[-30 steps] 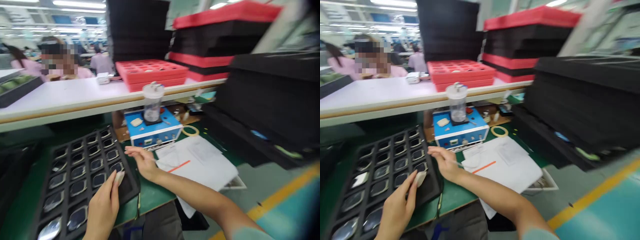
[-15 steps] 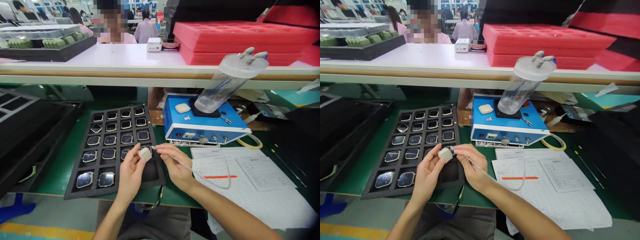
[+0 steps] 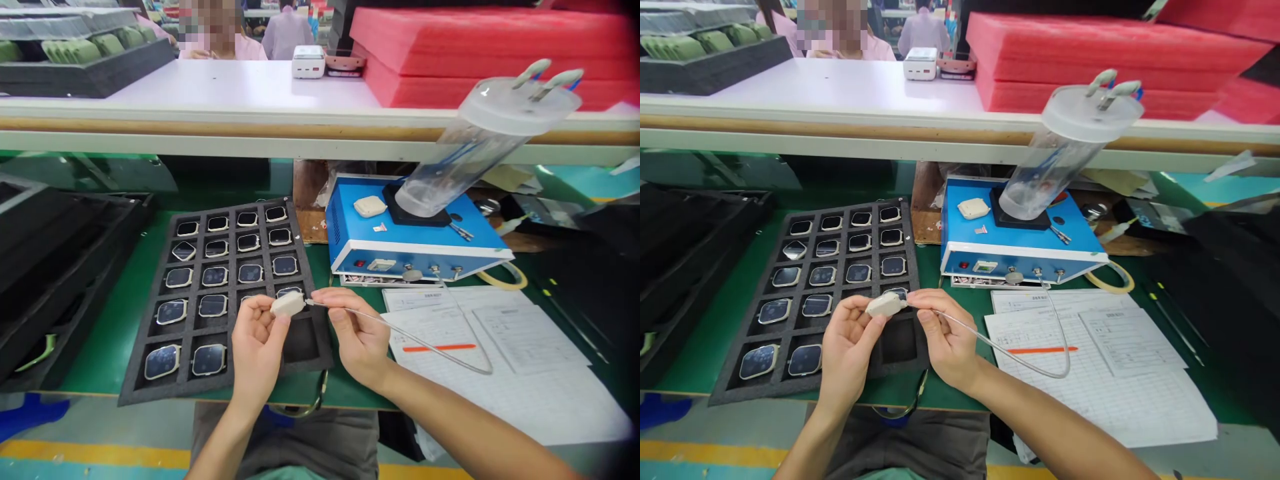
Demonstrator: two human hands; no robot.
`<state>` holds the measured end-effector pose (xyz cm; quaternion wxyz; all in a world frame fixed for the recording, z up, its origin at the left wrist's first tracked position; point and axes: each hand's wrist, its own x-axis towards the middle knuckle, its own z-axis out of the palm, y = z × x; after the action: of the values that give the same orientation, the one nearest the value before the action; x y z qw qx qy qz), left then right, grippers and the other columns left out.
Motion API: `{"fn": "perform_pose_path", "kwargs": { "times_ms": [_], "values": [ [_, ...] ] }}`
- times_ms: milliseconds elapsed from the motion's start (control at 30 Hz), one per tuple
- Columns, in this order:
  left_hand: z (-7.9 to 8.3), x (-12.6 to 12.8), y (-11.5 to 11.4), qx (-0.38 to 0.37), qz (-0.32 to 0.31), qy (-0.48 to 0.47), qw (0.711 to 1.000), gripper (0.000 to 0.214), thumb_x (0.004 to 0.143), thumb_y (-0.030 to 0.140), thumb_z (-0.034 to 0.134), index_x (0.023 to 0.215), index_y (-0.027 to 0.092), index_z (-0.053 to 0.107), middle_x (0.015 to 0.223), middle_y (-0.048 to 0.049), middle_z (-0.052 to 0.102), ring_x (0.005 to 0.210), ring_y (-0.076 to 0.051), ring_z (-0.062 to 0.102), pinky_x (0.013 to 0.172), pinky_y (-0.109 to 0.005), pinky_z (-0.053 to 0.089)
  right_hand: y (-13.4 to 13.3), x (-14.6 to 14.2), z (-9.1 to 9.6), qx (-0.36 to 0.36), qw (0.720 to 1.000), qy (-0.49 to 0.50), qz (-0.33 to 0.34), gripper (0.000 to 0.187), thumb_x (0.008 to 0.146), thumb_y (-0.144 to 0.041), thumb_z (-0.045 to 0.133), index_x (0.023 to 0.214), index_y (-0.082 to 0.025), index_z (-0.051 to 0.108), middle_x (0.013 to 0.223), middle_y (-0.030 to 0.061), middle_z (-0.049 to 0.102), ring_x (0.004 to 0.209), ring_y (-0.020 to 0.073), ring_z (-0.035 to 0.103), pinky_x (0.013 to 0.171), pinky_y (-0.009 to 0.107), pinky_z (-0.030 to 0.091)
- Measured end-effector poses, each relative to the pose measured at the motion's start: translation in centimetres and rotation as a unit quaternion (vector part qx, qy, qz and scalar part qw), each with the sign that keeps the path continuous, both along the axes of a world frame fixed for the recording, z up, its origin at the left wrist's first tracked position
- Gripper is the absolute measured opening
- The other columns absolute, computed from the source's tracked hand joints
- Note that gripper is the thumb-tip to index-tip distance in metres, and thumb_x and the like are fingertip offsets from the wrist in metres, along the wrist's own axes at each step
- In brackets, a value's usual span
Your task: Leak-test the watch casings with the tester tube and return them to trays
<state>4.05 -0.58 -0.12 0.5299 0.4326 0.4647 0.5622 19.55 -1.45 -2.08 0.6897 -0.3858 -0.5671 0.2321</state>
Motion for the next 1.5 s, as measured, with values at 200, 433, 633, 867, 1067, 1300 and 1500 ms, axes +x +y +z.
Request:
{"fn": "perform_pose_path", "kwargs": {
  "times_ms": [200, 433, 633, 867, 1067, 1300, 1500],
  "values": [
    [0.22, 0.1, -0.12, -0.003, 0.004, 0.039, 0.999, 0.035, 0.083, 0.037, 0.083, 0.111, 0.016, 0.075, 0.113, -0.0117, 0.079, 0.105, -0.026, 0.077, 0.096, -0.035, 0.06, -0.46, -0.27, 0.37, -0.014, 1.0, 0.002, 0.006, 0.02, 0.105, -0.019, 0.057, 0.109, -0.025, 0.075, 0.105, 0.0077, 0.079, 0.104, 0.0232, 0.078, 0.092, 0.042, 0.065],
    [0.51, 0.3, -0.35, -0.039, -0.004, 0.019, 0.999, 0.036, 0.076, 0.035, 0.089, 0.1, 0.014, 0.073, 0.1, -0.0119, 0.083, 0.093, -0.026, 0.081, 0.084, -0.033, 0.066, -0.44, -0.24, 0.63, -0.029, 1.0, -0.001, -0.005, 0.018, 0.105, -0.022, 0.058, 0.108, -0.026, 0.075, 0.105, 0.0083, 0.081, 0.104, 0.0245, 0.079, 0.091, 0.043, 0.067],
    [0.66, 0.38, -0.49, -0.022, 0.003, 0.043, 0.999, 0.034, 0.076, 0.035, 0.089, 0.098, 0.015, 0.073, 0.097, -0.0113, 0.084, 0.089, -0.026, 0.082, 0.082, -0.032, 0.067, -0.36, -0.16, 0.58, -0.037, 0.999, -0.001, -0.006, 0.019, 0.105, -0.02, 0.058, 0.108, -0.026, 0.076, 0.106, 0.008, 0.081, 0.103, 0.0229, 0.079, 0.09, 0.04, 0.067],
    [0.58, 0.35, -0.52, -0.014, 0.005, 0.045, 0.999, 0.032, 0.076, 0.032, 0.089, 0.098, 0.015, 0.073, 0.095, -0.0104, 0.084, 0.087, -0.023, 0.082, 0.08, -0.027, 0.066, -0.3, -0.09, 0.57, -0.044, 0.999, -0.006, -0.013, 0.019, 0.104, -0.02, 0.059, 0.108, -0.026, 0.076, 0.105, 0.007, 0.082, 0.101, 0.0218, 0.079, 0.089, 0.038, 0.066],
    [0.46, 0.4, -0.6, -0.019, 0.004, 0.043, 0.999, 0.033, 0.077, 0.034, 0.089, 0.099, 0.015, 0.073, 0.098, -0.0108, 0.084, 0.088, -0.024, 0.082, 0.08, -0.029, 0.066, -0.23, -0.1, 0.66, -0.047, 0.999, -0.009, -0.015, 0.018, 0.104, -0.022, 0.059, 0.106, -0.026, 0.076, 0.104, 0.0071, 0.082, 0.1, 0.0223, 0.08, 0.087, 0.038, 0.068],
    [0.5, 0.4, -0.67, -0.022, 0.001, 0.042, 0.999, 0.031, 0.077, 0.031, 0.088, 0.099, 0.015, 0.073, 0.099, -0.0114, 0.084, 0.088, -0.024, 0.082, 0.081, -0.028, 0.066, -0.21, -0.06, 0.45, -0.045, 0.999, -0.017, -0.016, 0.018, 0.103, -0.019, 0.059, 0.107, -0.026, 0.076, 0.104, 0.007, 0.082, 0.099, 0.0221, 0.079, 0.087, 0.04, 0.067],
    [0.5, 0.38, -0.55, -0.012, -0.004, 0.045, 0.999, 0.025, 0.079, 0.025, 0.085, 0.1, 0.016, 0.074, 0.099, -0.0095, 0.084, 0.087, -0.02, 0.082, 0.079, -0.022, 0.064, -0.26, 0.07, 0.23, -0.047, 0.999, -0.01, 0.006, 0.021, 0.102, -0.015, 0.059, 0.108, -0.026, 0.076, 0.106, 0.0069, 0.08, 0.102, 0.022, 0.078, 0.09, 0.039, 0.066]
  ]
}}
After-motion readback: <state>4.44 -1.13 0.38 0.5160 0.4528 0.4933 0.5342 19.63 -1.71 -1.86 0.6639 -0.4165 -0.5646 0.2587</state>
